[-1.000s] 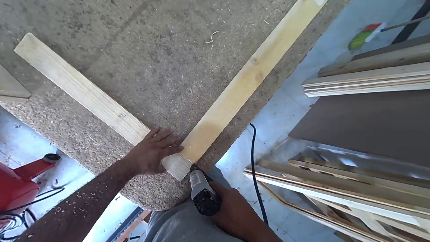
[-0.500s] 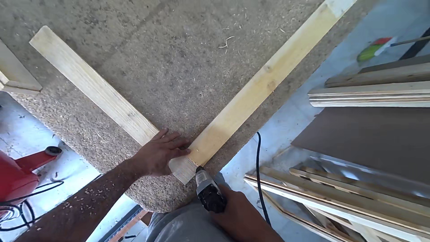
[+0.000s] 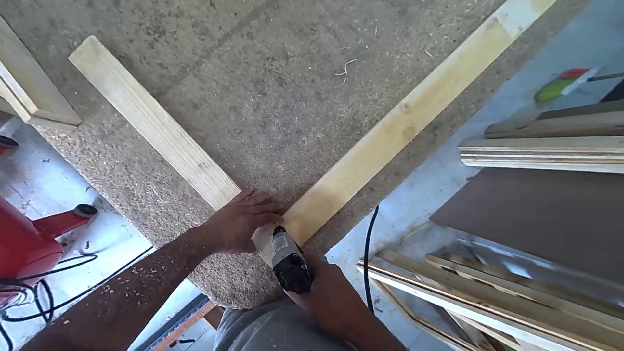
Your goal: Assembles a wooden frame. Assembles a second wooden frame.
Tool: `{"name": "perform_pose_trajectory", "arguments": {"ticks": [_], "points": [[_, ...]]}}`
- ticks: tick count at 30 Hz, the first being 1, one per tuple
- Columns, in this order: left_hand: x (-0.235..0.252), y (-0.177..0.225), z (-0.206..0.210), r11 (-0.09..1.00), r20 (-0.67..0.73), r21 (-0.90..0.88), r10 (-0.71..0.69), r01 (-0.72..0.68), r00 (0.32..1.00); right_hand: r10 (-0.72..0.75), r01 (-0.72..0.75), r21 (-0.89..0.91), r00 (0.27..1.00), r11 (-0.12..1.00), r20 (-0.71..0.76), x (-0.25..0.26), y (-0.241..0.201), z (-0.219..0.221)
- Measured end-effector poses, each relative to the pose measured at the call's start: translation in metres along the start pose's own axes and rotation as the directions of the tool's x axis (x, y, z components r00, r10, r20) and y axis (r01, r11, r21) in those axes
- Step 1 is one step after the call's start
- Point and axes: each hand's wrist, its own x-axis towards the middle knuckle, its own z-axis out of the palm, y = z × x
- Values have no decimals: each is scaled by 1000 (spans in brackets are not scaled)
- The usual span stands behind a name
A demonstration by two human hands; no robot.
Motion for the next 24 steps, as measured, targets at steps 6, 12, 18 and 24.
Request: {"name": "perform_pose_trajectory", "arguments": {"ticks": [6, 12, 18, 24], "points": [[1, 0, -2, 1000, 17, -3, -4, 4, 1000, -6, 7, 12, 999, 1000, -43, -4, 8, 3], [0, 0, 0, 1000, -18, 2, 8, -8, 1000, -13, 13, -5, 998, 1000, -68, -10, 21, 9], [0, -1, 0, 1000, -11, 19, 8, -8, 1000, 31, -32, -14, 998, 999, -51, -16, 27, 10], [1, 1, 0, 1000, -10, 7, -9, 9, 1000, 60, -60, -15, 998, 998, -27, -22, 36, 11]]}}
